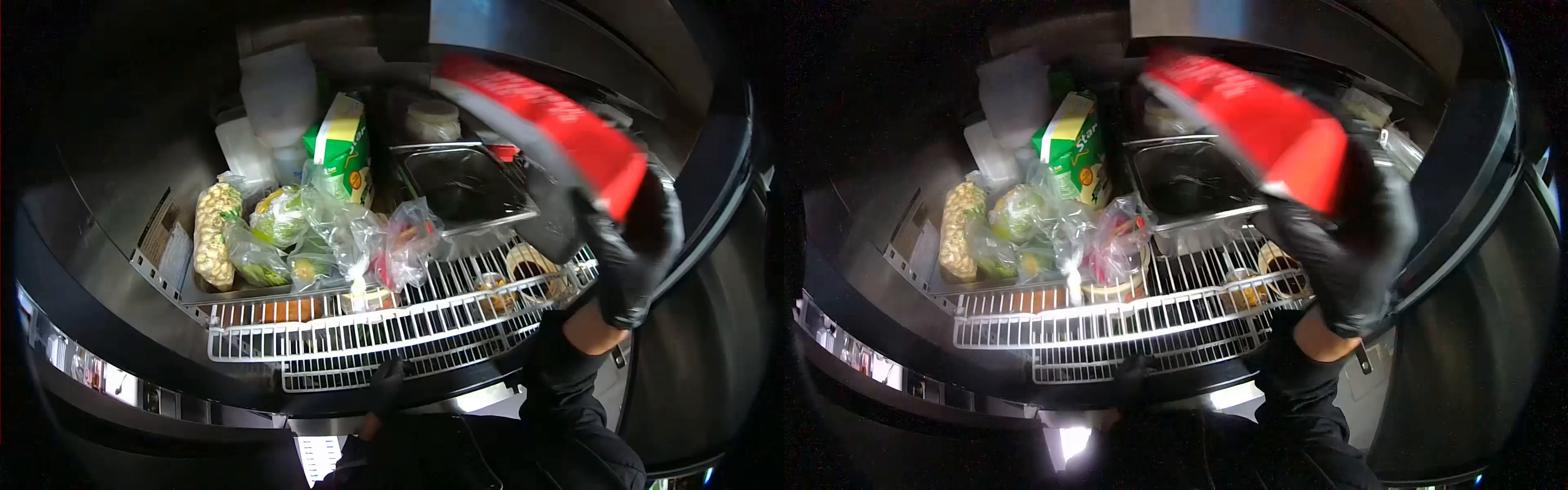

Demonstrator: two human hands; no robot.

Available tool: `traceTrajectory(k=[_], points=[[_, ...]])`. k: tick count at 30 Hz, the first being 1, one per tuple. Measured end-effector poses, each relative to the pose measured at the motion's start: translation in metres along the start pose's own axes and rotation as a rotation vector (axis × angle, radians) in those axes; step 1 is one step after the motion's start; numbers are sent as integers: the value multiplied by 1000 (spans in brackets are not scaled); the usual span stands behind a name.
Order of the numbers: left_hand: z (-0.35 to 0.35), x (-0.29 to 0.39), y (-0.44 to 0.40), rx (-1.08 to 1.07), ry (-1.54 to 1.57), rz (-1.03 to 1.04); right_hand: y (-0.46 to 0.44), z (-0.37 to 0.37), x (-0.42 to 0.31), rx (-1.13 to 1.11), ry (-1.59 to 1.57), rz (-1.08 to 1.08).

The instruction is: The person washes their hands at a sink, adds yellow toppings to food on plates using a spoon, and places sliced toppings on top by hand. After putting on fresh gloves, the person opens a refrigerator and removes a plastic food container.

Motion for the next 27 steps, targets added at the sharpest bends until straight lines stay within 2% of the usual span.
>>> traceTrajectory(k=[2,5,8,9,12,14,16,17,19,20,21,23,25,27], points=[[-1,5,1,-18,8,4,-2,32,-12,-150,104,-260],[-1,17,2,-61,30,25,12,66,-2,-296,272,-196],[-1,35,4,-95,-186,336,27,86,12,-320,335,-133],[1,32,3,-109,-187,351,30,88,17,-341,353,-94],[3,7,-3,-72,-52,84,36,87,22,-337,342,-86],[3,9,0,-64,4,103,45,75,13,-340,326,-74],[3,22,2,-30,129,134,61,50,-14,-311,162,-80],[2,23,5,-25,171,129,80,48,-29,-432,-134,-53],[0,28,4,-49,265,99,129,43,-64,-621,-477,-88],[-2,30,1,-81,324,64,160,45,-81,-700,-530,-141],[-4,28,0,-121,388,23,185,41,-88,-700,-543,-80],[-6,33,0,-211,577,-22,258,50,-88,-1213,-621,171],[-5,39,1,-312,802,-38,320,46,-56,-1072,-505,275],[0,53,10,-427,1092,-22,372,37,-22,-1057,-309,505]])
Point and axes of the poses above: each hand's wrist, its own y-axis away from the middle knuckle, its own z-axis out of the palm, x = y × z, the point moved 5 cm from there along -y, towards the middle knuckle, and after that the axes turned 8 degrees about x, right-handed, at the moved point
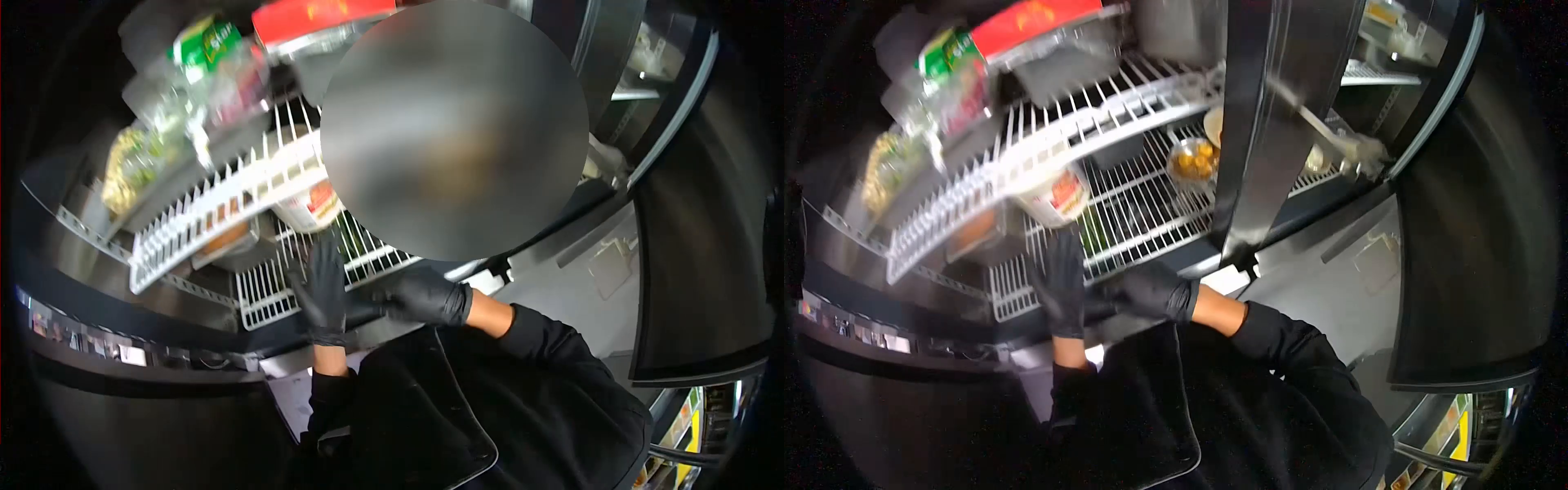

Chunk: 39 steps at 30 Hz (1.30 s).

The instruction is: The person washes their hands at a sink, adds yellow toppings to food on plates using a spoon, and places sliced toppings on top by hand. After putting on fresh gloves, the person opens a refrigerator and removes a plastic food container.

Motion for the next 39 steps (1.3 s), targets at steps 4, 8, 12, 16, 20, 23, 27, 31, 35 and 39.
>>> traceTrajectory(k=[4,8,12,16,20,23,27,31,35,39], points=[[34,-10,34,65,364,-31,27,32,58,243,-364,264],[42,-30,53,-9,431,-106,36,44,70,469,-899,325],[52,-38,66,-83,431,-167,43,40,71,459,-1098,461],[61,-44,69,-104,398,-196,46,35,76,424,-1080,421],[58,-49,66,-116,344,-204,45,50,84,516,-1050,448],[67,-53,62,-149,297,-210,47,55,92,739,-1093,269],[88,-56,56,-198,169,-198,51,63,105,855,-723,120],[119,-46,48,-349,-80,-70,42,23,91,839,-862,27],[93,-13,43,-200,-303,292,52,-12,78,585,-894,133],[50,30,37,142,-491,734,53,-13,71,-169,-644,33]])
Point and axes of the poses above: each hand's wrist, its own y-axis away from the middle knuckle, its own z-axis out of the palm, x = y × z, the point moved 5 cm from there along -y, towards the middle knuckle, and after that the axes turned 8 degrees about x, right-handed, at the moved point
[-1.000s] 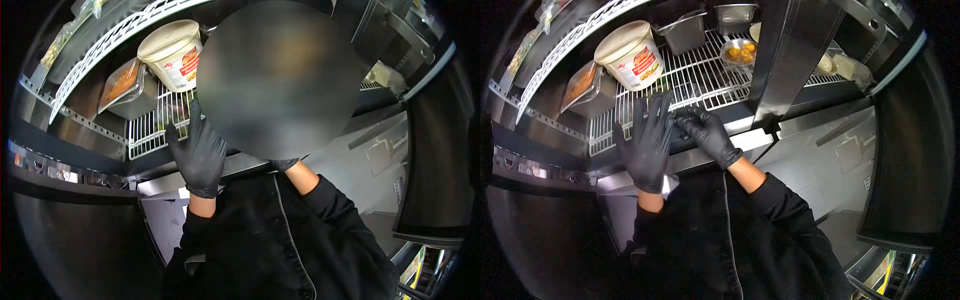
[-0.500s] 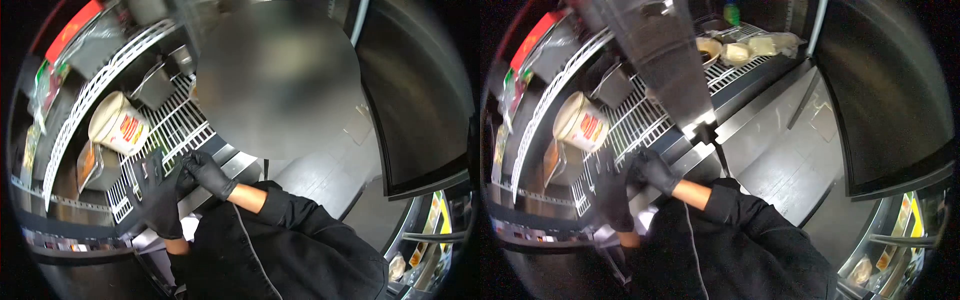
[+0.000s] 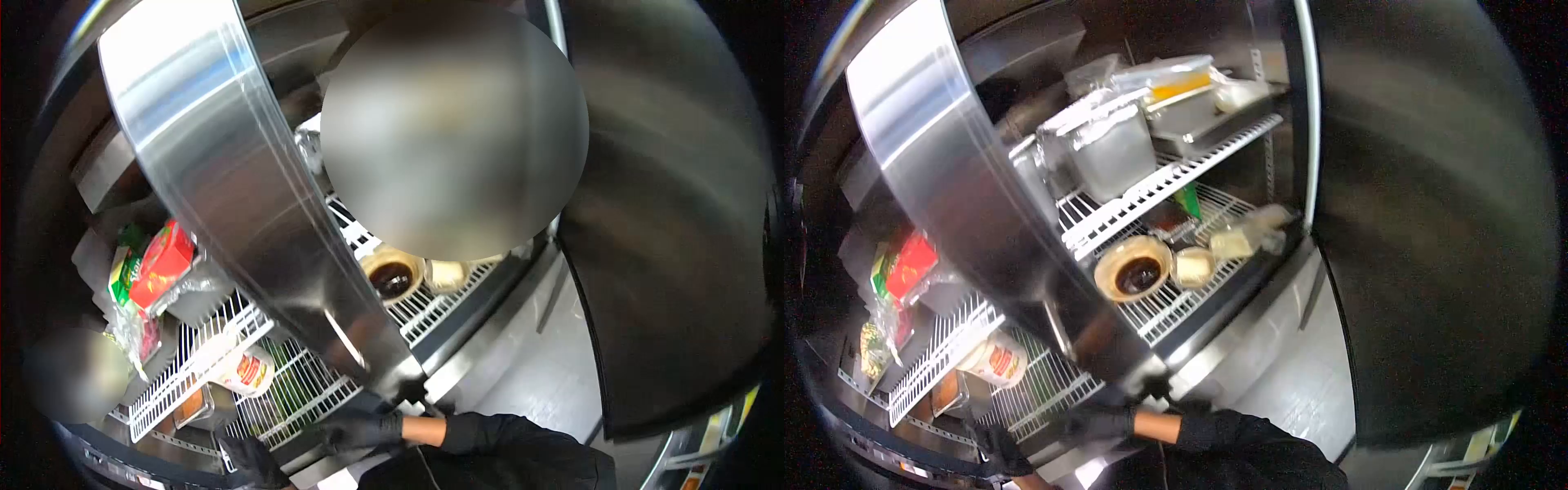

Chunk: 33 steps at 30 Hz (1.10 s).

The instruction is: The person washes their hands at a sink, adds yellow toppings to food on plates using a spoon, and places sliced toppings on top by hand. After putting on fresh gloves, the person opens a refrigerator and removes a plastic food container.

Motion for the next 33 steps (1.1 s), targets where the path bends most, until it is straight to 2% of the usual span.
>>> traceTrajectory(k=[1,2,4,7,8,11,12,17,25,29,33], points=[[-7,-1,-7,69,-55,61,5,-5,-18,-106,63,-13],[-12,0,-11,133,-114,115,17,-20,-48,-36,201,-218],[-12,-2,-13,245,-213,197,32,-45,-68,5,326,-423],[5,-5,9,366,-284,258,36,-45,-63,-283,86,-379],[14,-6,20,407,-303,261,38,-44,-66,-311,74,-374],[43,-8,53,476,-330,256,43,-49,-95,21,-64,-613],[50,-8,63,499,-341,249,42,-46,-97,62,-97,-605],[84,-14,98,502,-305,202,35,-31,-88,-17,-160,-489],[141,-39,101,115,-172,-45,23,-19,-73,-146,-210,-332],[114,-41,105,187,-323,82,21,-12,-74,-212,-216,-287],[70,-31,113,453,-509,364,27,-7,-77,-310,-221,-268]])
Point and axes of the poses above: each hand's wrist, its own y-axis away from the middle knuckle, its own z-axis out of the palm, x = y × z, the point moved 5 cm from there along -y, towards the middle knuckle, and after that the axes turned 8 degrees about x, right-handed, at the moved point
